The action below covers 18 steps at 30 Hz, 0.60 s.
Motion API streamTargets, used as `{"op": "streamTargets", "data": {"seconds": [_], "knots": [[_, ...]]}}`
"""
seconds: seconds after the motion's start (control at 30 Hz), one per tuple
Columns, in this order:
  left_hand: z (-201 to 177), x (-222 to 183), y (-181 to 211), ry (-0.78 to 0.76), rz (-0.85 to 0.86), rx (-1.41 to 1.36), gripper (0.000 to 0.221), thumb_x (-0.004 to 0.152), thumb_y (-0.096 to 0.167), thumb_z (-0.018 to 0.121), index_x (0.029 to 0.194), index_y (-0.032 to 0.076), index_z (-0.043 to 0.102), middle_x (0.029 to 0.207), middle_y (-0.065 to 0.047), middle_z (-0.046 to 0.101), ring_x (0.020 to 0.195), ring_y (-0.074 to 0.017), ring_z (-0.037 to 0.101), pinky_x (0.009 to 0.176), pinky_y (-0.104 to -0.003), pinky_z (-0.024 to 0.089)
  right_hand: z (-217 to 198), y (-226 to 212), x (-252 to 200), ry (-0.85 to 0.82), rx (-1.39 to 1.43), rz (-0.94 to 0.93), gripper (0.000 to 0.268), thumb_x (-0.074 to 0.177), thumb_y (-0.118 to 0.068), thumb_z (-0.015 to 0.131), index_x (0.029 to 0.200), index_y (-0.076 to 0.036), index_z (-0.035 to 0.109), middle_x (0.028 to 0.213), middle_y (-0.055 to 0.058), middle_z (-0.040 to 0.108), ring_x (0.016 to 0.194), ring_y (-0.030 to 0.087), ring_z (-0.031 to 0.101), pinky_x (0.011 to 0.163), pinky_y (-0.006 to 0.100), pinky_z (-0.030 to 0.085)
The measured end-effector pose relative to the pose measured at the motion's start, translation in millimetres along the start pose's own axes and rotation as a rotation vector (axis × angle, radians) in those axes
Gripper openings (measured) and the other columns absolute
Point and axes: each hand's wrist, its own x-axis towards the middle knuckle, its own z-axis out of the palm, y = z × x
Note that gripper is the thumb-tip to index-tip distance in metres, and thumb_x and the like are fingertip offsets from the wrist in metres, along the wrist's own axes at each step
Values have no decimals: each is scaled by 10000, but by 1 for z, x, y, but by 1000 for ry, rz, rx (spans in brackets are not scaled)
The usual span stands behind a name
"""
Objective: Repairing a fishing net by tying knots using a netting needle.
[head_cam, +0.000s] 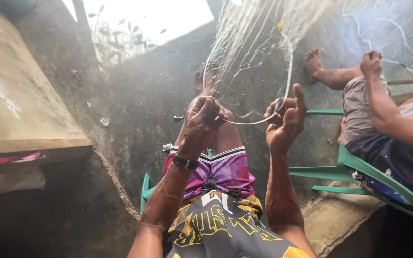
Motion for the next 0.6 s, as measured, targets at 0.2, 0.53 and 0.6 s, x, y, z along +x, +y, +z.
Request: {"op": "streamTargets", "data": {"seconds": [0.2, 0.53, 0.6], "knots": [[7, 6, -19, -11, 74, 62, 111, 1026, 145, 661, 1071, 49, 629, 934, -131, 658, 848, -248, 718, 814, -445, 640, 11, -7, 10, -72, -278, -170, 195, 1033, -154, 694, 1156, -15, 754, 1043, 120, 581, 896, 172, 641, 799, 311, 553], [5, 9, -5, 132, 170, 16, 71, 1024, 121, 643, 1002, 54, 646, 974, -138, 685, 957, -285, 727, 981, -503, 590, -74, -68, -24, -35, 239, -152, 363, 1083, -403, 477, 1228, -79, 551, 1013, 224, 649, 991, 400, 732, 1052, 627, 581], [8, 13, -1, 172, 207, -95, 54, 1008, 57, 627, 960, 32, 627, 1072, -159, 680, 1092, -320, 697, 1075, -522, 540, -74, -74, -34, -208, 303, -165, 325, 1098, -380, 470, 1291, -126, 529, 846, 117, 602, 774, 285, 707, 977, 602, 597]]}}
